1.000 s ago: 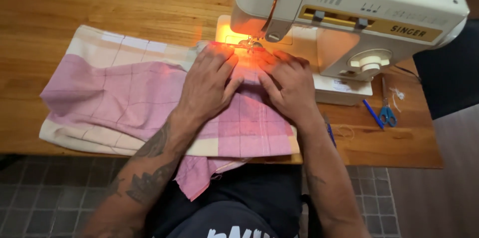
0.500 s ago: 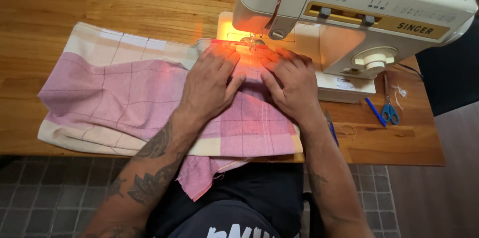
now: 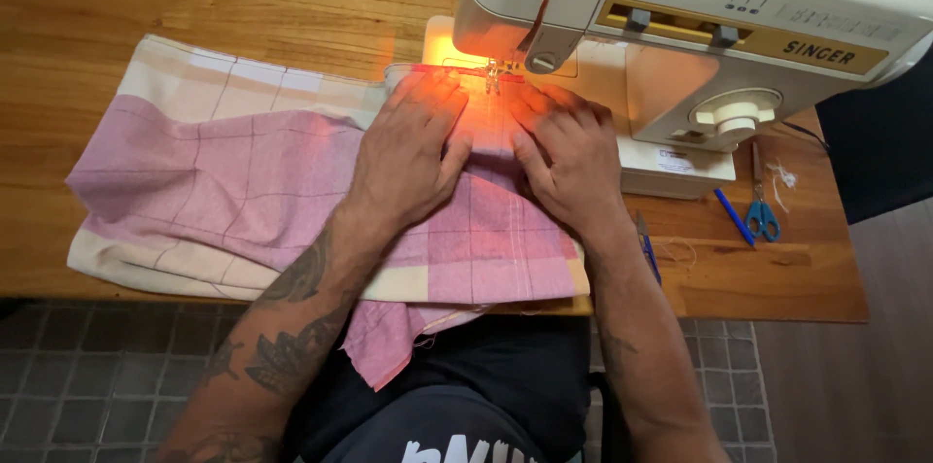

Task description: Sewing a piece of checkered fabric using a Singer sewing machine and adjusting it with a small tool.

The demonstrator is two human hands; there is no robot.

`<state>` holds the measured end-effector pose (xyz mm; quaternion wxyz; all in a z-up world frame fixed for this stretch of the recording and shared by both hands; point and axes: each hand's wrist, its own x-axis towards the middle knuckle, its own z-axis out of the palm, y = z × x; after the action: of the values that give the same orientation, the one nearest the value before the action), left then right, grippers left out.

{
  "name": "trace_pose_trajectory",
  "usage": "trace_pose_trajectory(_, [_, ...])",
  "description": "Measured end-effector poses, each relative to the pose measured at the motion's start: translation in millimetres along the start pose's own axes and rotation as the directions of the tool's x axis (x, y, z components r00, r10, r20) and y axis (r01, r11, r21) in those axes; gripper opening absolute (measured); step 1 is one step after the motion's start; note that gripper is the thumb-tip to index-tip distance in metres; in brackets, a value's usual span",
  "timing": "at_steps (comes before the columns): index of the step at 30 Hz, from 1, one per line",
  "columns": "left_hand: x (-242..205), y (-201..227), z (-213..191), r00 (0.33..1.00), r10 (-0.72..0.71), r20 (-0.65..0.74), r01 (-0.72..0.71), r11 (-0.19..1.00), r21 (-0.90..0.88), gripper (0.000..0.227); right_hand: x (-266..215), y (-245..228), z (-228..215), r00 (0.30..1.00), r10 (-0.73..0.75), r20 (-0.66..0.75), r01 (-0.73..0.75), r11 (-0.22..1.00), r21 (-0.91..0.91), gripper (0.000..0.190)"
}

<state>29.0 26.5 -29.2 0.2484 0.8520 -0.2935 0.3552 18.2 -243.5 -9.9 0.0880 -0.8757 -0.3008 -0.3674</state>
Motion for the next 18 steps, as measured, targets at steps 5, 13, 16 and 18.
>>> trace_pose_trajectory(5, [-2.3,-1.1,4.1,0.999,-0.021,0.028,0.02,0.999,0.026,0.051,16.9,-17.3,-19.7,1.0,0.012,-0.005,-0.013,1.0,-0.018,0.042])
trace_pose_trajectory(13, [1.1,-3.5,-0.9,0.997,-0.036,0.074,0.033,0.998,0.045,0.053,2.0,-2.2,0.4,0.999,-0.004,-0.036,0.005,1.0,0.026,0.032])
trace_pose_trajectory(16, [3.6,-2.4,-3.5,0.993,-0.041,0.114,0.033,0.997,0.069,0.055,2.3,-2.6,-4.2,0.999,-0.008,-0.044,0.011,0.998,0.069,0.029])
trace_pose_trajectory(18, [6.0,-3.8,-5.4,0.989,-0.045,0.142,0.034,0.996,0.08,0.056,4.0,-4.2,-6.1,0.999,-0.008,-0.042,0.012,0.995,0.099,0.031])
